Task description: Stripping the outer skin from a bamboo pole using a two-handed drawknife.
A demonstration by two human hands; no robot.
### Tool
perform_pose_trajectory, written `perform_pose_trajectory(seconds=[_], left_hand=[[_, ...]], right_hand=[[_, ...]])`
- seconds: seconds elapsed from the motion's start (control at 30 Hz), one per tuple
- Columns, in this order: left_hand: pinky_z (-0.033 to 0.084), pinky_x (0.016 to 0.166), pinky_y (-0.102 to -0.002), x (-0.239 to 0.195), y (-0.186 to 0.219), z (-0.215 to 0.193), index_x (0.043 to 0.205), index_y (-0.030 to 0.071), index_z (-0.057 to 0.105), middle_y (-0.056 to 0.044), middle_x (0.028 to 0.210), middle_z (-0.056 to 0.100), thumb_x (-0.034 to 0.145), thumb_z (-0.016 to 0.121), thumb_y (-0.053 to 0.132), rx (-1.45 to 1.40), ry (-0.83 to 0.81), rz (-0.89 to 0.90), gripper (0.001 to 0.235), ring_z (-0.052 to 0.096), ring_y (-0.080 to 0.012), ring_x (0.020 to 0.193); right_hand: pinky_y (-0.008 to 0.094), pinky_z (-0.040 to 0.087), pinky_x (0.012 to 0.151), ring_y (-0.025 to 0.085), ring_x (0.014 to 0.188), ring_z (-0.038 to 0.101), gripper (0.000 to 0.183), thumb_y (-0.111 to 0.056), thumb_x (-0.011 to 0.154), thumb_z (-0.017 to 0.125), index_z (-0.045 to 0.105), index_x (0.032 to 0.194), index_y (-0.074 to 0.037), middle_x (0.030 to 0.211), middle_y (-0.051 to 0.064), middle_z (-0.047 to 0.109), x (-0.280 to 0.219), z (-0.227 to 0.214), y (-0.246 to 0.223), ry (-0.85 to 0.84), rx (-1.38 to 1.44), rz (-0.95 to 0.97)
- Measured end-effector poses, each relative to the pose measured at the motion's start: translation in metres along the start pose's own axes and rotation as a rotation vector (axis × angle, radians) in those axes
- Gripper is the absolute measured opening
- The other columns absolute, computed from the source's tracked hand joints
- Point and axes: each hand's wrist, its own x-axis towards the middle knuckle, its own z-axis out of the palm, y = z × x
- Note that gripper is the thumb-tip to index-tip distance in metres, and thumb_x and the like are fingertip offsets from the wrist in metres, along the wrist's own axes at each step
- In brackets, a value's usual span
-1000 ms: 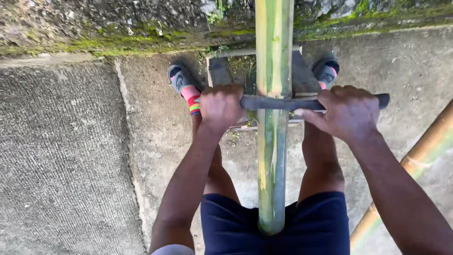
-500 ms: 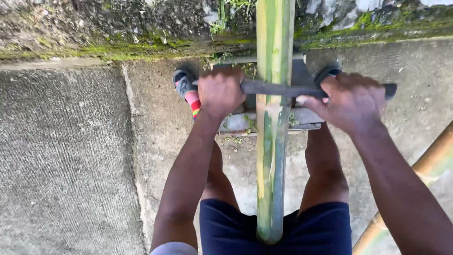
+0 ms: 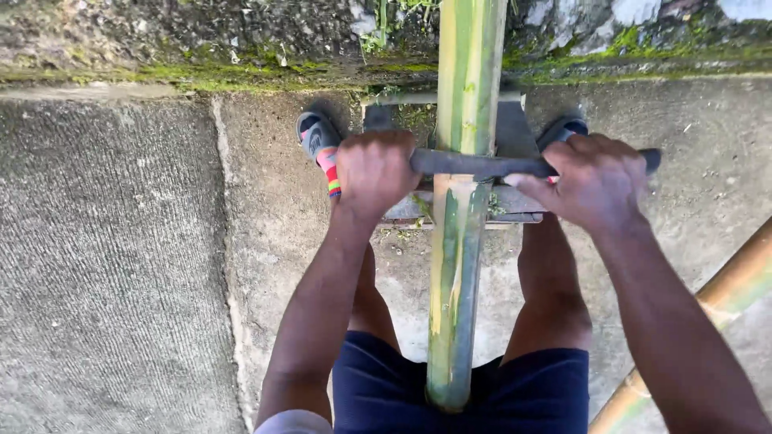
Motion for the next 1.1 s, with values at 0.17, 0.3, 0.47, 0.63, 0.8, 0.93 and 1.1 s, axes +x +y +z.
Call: perform_pose_trajectory(seconds=[0.17,0.3,0.47,0.63,0.8,0.93,1.1], left_hand=[[0.053,0.052,-0.044,-0.059,0.020,0.006,0.074,0.012,0.065,-0.008,0.070,0.067,0.073,0.079,0.022,0.007,-0.156,-0.062,0.018,0.068,-0.0255,0.060],[0.055,0.056,-0.043,-0.065,0.017,0.016,0.071,0.015,0.064,-0.006,0.065,0.066,0.064,0.077,0.021,-0.056,-0.151,-0.060,0.016,0.068,-0.0256,0.061],[0.053,0.053,-0.042,-0.001,-0.016,0.023,0.070,0.012,0.064,-0.009,0.068,0.067,0.072,0.076,0.018,-0.146,-0.010,-0.056,0.014,0.067,-0.0261,0.058],[0.055,0.052,-0.046,0.076,-0.055,0.036,0.075,0.014,0.071,-0.012,0.066,0.070,0.085,0.074,0.026,-0.029,-0.094,-0.168,0.016,0.070,-0.0294,0.055],[0.056,0.053,-0.048,0.087,-0.055,0.036,0.074,0.018,0.071,-0.010,0.068,0.073,0.071,0.071,0.022,0.013,-0.079,-0.078,0.005,0.071,-0.0314,0.059],[0.055,0.051,-0.045,0.016,-0.024,0.014,0.073,0.012,0.068,-0.009,0.068,0.070,0.077,0.074,0.020,0.028,-0.139,-0.094,0.011,0.070,-0.0267,0.056],[0.056,0.057,-0.042,-0.021,-0.007,0.008,0.075,0.013,0.067,-0.006,0.071,0.070,0.066,0.071,0.015,-0.017,-0.086,-0.014,0.009,0.070,-0.0242,0.064]], right_hand=[[0.036,0.041,0.048,0.020,0.051,0.054,0.065,-0.077,0.080,0.066,0.065,0.067,-0.014,0.060,0.004,0.055,-0.044,-0.010,-0.041,-0.063,0.027,0.072],[0.036,0.044,0.050,0.021,0.053,0.057,0.064,-0.077,0.079,0.066,0.066,0.068,-0.014,0.061,0.004,0.056,-0.036,-0.018,-0.040,-0.075,0.000,0.079],[0.030,0.036,0.047,0.013,0.049,0.047,0.068,-0.081,0.092,0.059,0.063,0.072,-0.016,0.061,-0.002,0.051,0.022,-0.013,0.007,-0.098,-0.114,-0.015],[0.030,0.025,0.045,0.009,0.043,0.031,0.070,-0.083,0.096,0.054,0.054,0.064,-0.020,0.050,-0.006,0.039,0.083,0.026,0.070,-0.150,-0.183,-0.060],[0.033,0.030,0.069,0.004,0.054,0.033,0.060,-0.081,0.102,0.042,0.055,0.072,-0.031,0.057,-0.016,0.034,0.084,0.016,0.063,0.022,-0.315,-0.067],[0.033,0.027,0.040,0.009,0.041,0.029,0.073,-0.082,0.096,0.051,0.047,0.059,-0.019,0.051,-0.007,0.036,0.026,0.029,0.027,-0.036,0.024,-0.033],[0.028,0.035,0.053,0.004,0.054,0.036,0.070,-0.079,0.106,0.039,0.052,0.075,-0.018,0.065,-0.005,0.040,-0.016,0.019,-0.001,0.061,0.144,0.001]])
